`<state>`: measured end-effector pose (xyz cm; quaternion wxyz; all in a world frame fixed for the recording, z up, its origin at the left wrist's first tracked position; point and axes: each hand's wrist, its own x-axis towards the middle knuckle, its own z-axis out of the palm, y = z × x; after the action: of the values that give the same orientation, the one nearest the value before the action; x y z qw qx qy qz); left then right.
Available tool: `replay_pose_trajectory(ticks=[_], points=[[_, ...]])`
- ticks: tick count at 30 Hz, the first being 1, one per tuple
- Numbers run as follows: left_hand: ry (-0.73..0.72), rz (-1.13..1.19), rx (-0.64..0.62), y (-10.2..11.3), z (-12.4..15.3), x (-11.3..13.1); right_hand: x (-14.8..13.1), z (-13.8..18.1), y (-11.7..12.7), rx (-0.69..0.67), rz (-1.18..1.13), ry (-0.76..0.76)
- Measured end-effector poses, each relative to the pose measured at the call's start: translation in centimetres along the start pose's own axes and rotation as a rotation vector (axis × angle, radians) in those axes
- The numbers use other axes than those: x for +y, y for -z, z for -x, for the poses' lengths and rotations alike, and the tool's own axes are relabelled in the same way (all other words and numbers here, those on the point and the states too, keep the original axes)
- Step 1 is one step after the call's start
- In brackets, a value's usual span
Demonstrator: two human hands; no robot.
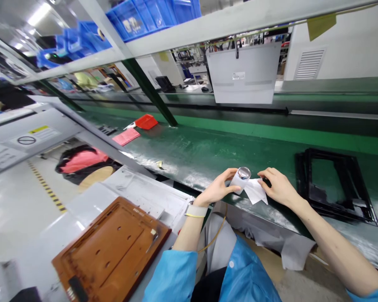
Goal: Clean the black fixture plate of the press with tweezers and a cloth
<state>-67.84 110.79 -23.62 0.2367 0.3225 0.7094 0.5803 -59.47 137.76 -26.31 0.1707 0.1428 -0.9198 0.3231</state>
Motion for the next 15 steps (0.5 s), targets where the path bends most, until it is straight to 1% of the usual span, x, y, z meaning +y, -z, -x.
replay_pose_trajectory(ticks=[3, 6, 10, 15], points=[[0.009, 0.067, 0.063, 0.3, 0.0, -0.9, -0.2, 0.3, -1.1, -0.019, 0.074, 0.004], [0.005, 0.114, 0.183, 0.8, -0.1, -1.9, -0.4, 0.5, -1.8, -0.049, 0.081, 0.023], [-0.018, 0.117, 0.314, 1.4, -0.5, -3.2, -0.3, 0.5, -2.1, -0.055, 0.02, 0.035], [-0.055, 0.092, 0.398, 1.4, -0.9, -5.0, -0.2, 0.0, -1.7, 0.008, -0.115, -0.017]])
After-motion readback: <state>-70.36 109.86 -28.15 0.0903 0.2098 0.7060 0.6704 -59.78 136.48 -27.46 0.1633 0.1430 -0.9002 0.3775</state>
